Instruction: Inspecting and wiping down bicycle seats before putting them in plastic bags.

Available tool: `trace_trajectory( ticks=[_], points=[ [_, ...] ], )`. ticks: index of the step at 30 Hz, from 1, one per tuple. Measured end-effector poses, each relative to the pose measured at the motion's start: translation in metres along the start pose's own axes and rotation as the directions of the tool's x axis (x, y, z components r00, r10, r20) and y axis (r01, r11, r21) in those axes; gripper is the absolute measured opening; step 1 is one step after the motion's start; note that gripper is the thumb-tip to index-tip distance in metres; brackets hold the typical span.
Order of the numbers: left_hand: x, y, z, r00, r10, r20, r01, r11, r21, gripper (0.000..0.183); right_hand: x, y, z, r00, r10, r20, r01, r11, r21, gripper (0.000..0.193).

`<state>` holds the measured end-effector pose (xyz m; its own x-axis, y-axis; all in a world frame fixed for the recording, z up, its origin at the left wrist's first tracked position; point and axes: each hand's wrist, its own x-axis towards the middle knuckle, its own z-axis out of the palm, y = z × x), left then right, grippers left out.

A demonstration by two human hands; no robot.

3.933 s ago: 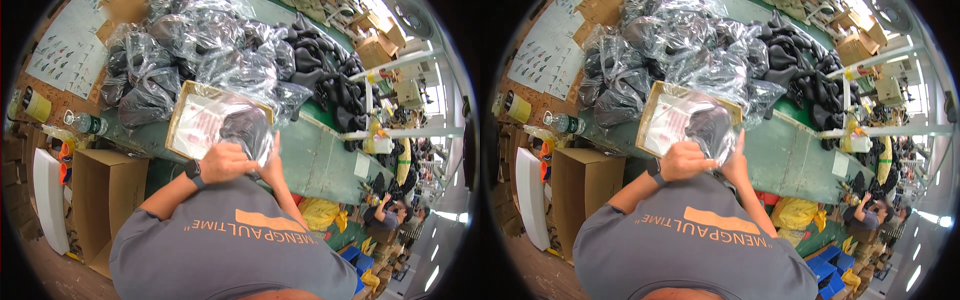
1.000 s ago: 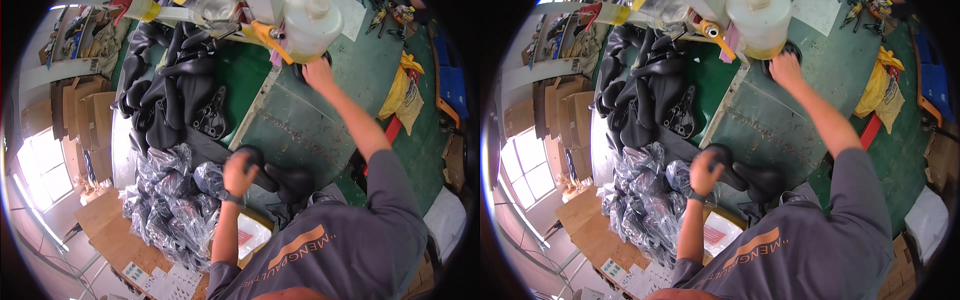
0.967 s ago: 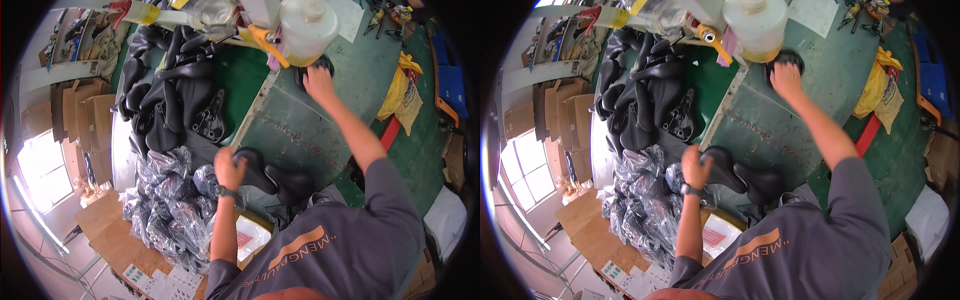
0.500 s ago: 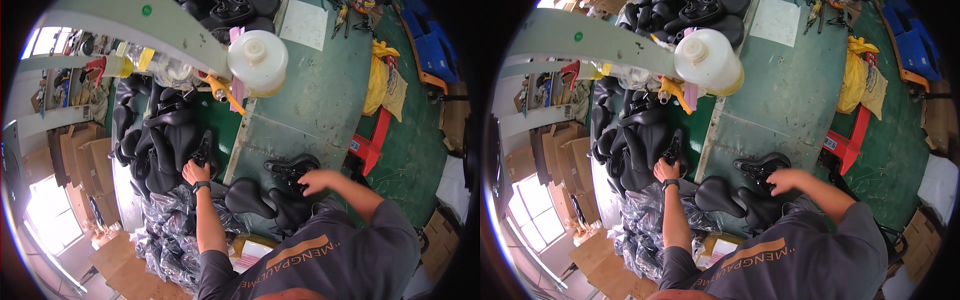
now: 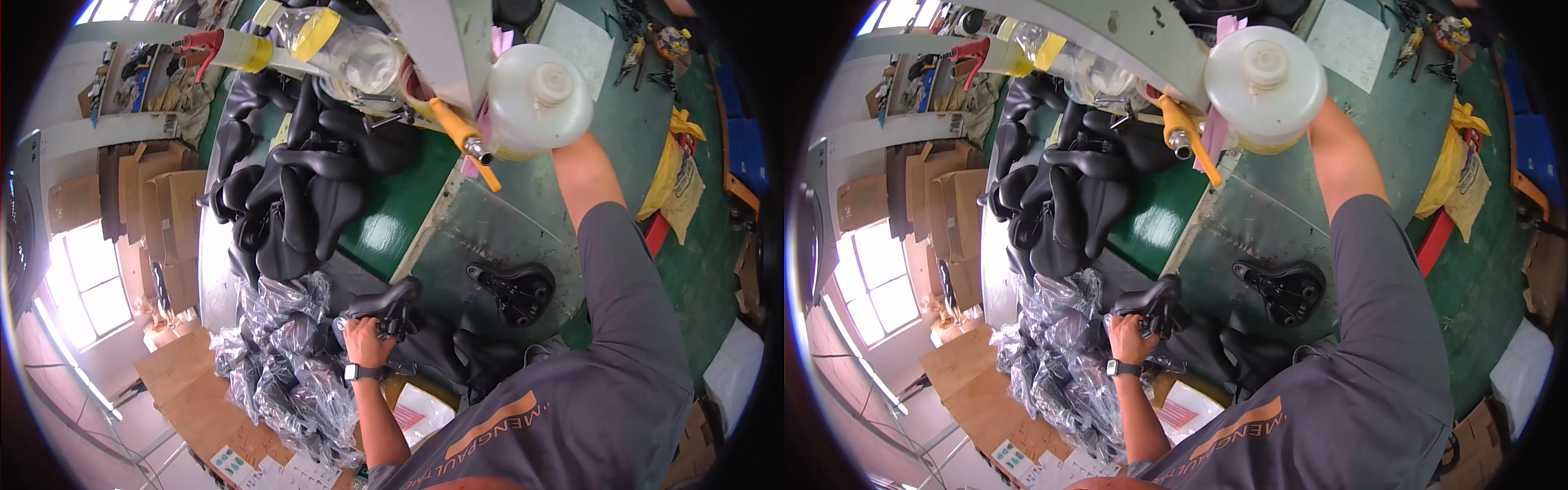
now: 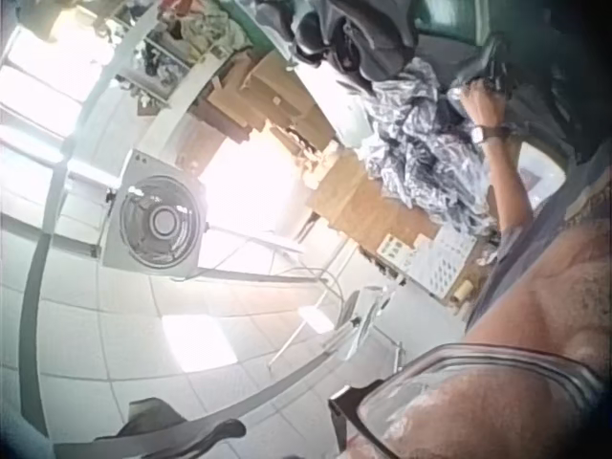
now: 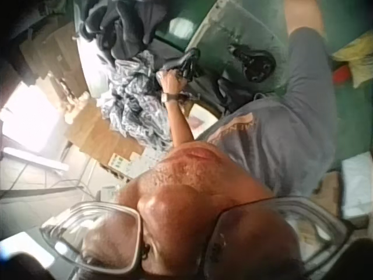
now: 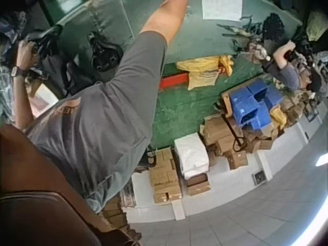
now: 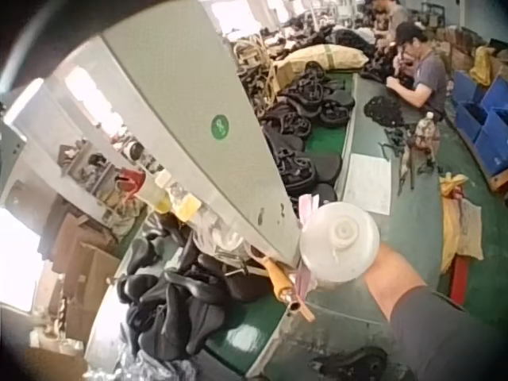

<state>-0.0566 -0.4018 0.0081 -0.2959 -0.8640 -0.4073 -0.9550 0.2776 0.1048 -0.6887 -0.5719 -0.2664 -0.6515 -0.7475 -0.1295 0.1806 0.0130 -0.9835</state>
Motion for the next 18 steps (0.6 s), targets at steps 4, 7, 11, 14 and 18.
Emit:
trace_trajectory(
  ticks=[4, 7, 11, 14, 18],
  points=[
    [0.017, 0.009, 0.015, 0.949, 0.303, 0.084, -0.295, 0.95, -0.101, 0.048, -0.017, -0.03, 0.01, 0.998, -0.05, -0.044, 0.053, 0.996, 0.072, 0.059],
    [0.036, 0.028, 0.048, 0.907, 0.375, 0.193, -0.246, 0.842, -0.479, 0.051, -0.065, -0.077, 0.034, 0.99, -0.104, -0.1, 0.115, 0.987, 0.114, 0.059],
    [0.095, 0.083, 0.045, 0.991, 0.136, -0.015, -0.132, 0.921, -0.367, 0.029, -0.127, -0.075, -0.047, 0.892, 0.426, -0.153, -0.415, 0.904, 0.1, 0.062],
    [0.187, 0.083, 0.062, 0.968, 0.006, -0.252, -0.139, 0.847, -0.513, 0.034, -0.224, -0.096, -0.094, 0.864, 0.48, -0.151, -0.494, 0.867, -0.072, 0.07],
    [0.347, 0.047, 0.067, 0.879, 0.047, -0.474, -0.337, 0.765, -0.549, 0.055, -0.326, -0.101, -0.103, 0.815, 0.548, -0.186, -0.577, 0.799, -0.17, 0.082]
  ],
)
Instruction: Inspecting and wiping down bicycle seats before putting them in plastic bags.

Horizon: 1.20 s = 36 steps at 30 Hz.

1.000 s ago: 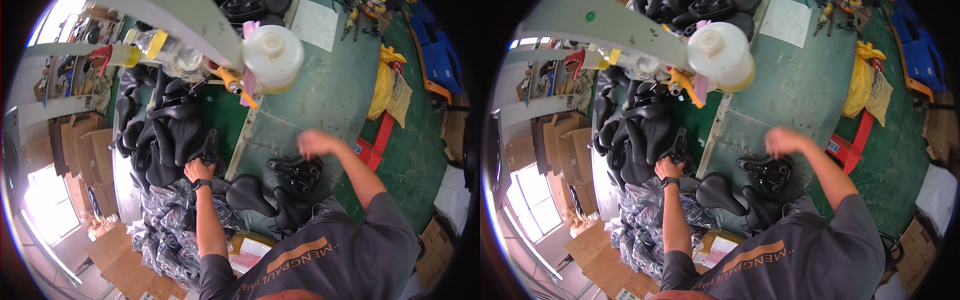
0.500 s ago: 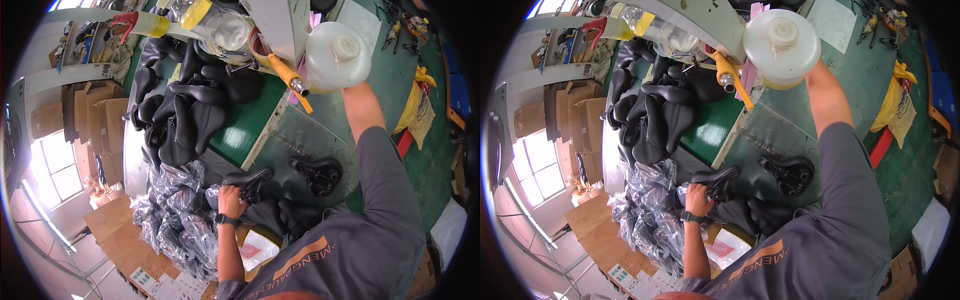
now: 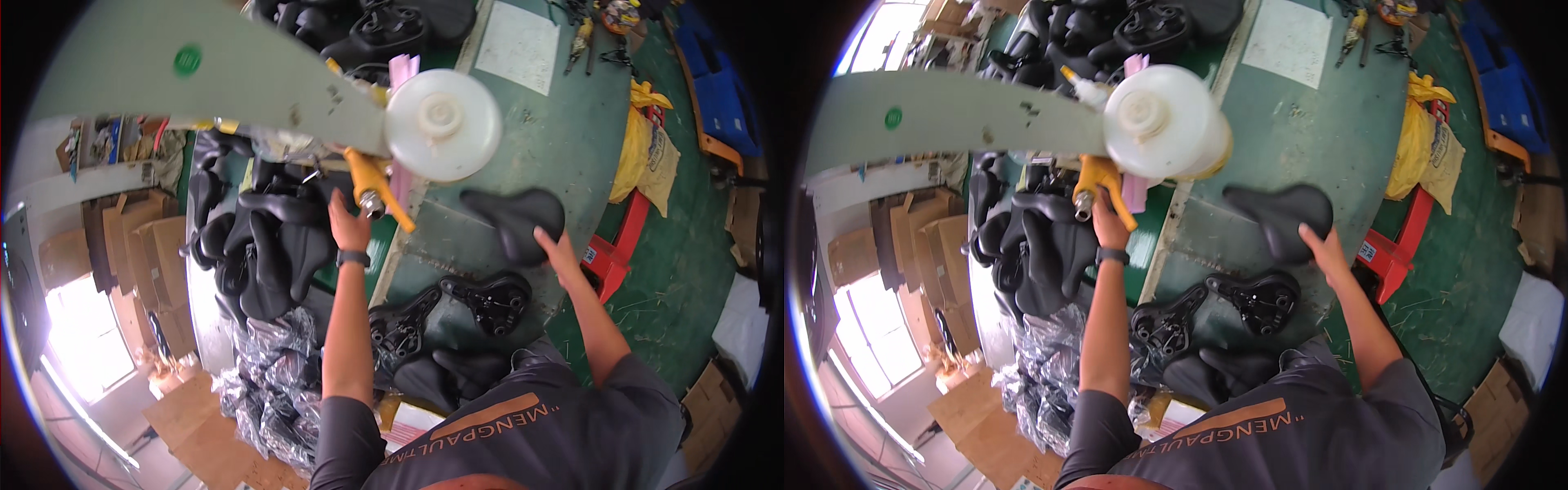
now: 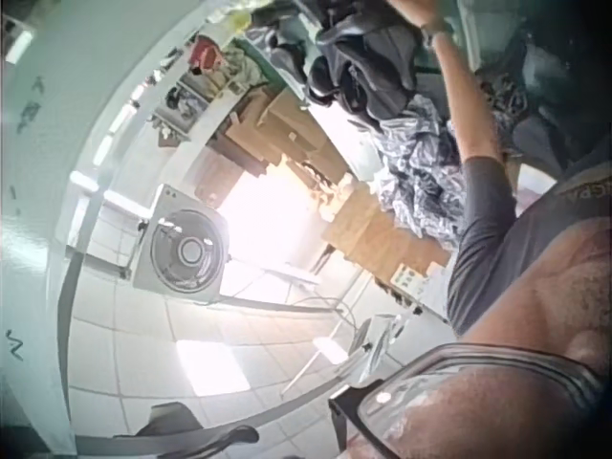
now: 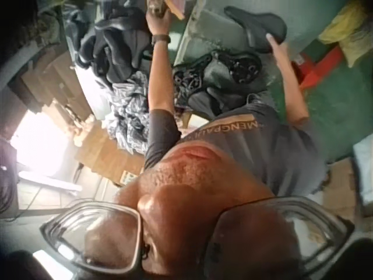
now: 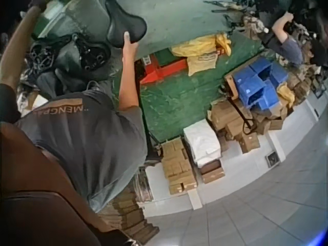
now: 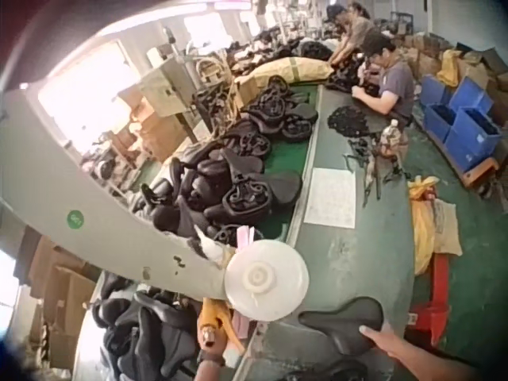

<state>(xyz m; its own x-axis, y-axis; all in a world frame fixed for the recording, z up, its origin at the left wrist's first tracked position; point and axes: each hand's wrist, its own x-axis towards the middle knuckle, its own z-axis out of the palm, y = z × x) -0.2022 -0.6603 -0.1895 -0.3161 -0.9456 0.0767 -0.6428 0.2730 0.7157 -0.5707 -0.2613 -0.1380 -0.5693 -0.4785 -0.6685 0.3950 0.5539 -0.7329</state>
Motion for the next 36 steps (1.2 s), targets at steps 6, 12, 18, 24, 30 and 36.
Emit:
trace_trajectory(
  ticks=[6, 12, 18, 24, 30, 36],
  points=[
    [0.108, 0.139, 0.038, 0.758, -0.262, 0.597, -0.067, 0.879, 0.471, 0.059, -0.035, -0.017, -0.081, 0.9, 0.324, 0.292, -0.04, 0.728, -0.685, 0.086],
    [0.045, 0.109, 0.052, 0.916, -0.05, 0.398, -0.114, 0.919, 0.378, 0.055, 0.038, -0.145, -0.049, 0.872, -0.455, 0.181, 0.384, 0.406, -0.83, 0.068],
    [-0.075, 0.121, 0.026, 0.96, -0.236, 0.149, 0.13, 0.85, 0.51, 0.062, 0.195, -0.267, 0.102, 0.352, -0.857, 0.377, 0.803, 0.069, -0.592, 0.061],
    [-0.222, 0.138, -0.049, 0.871, -0.276, 0.407, 0.062, 0.883, 0.466, 0.085, 0.297, -0.346, 0.216, 0.043, -0.806, 0.591, 0.72, -0.385, -0.577, 0.079],
    [-0.24, 0.139, -0.101, 0.754, -0.22, 0.619, 0.085, 0.967, 0.24, 0.063, 0.241, -0.323, 0.244, 0.351, -0.738, 0.576, 0.608, -0.288, -0.74, 0.094],
    [-0.127, 0.088, -0.059, 0.98, -0.184, 0.076, 0.149, 0.931, 0.333, 0.078, 0.262, -0.201, 0.157, 0.189, -0.876, 0.443, 0.918, -0.002, -0.396, 0.074]
  ],
)
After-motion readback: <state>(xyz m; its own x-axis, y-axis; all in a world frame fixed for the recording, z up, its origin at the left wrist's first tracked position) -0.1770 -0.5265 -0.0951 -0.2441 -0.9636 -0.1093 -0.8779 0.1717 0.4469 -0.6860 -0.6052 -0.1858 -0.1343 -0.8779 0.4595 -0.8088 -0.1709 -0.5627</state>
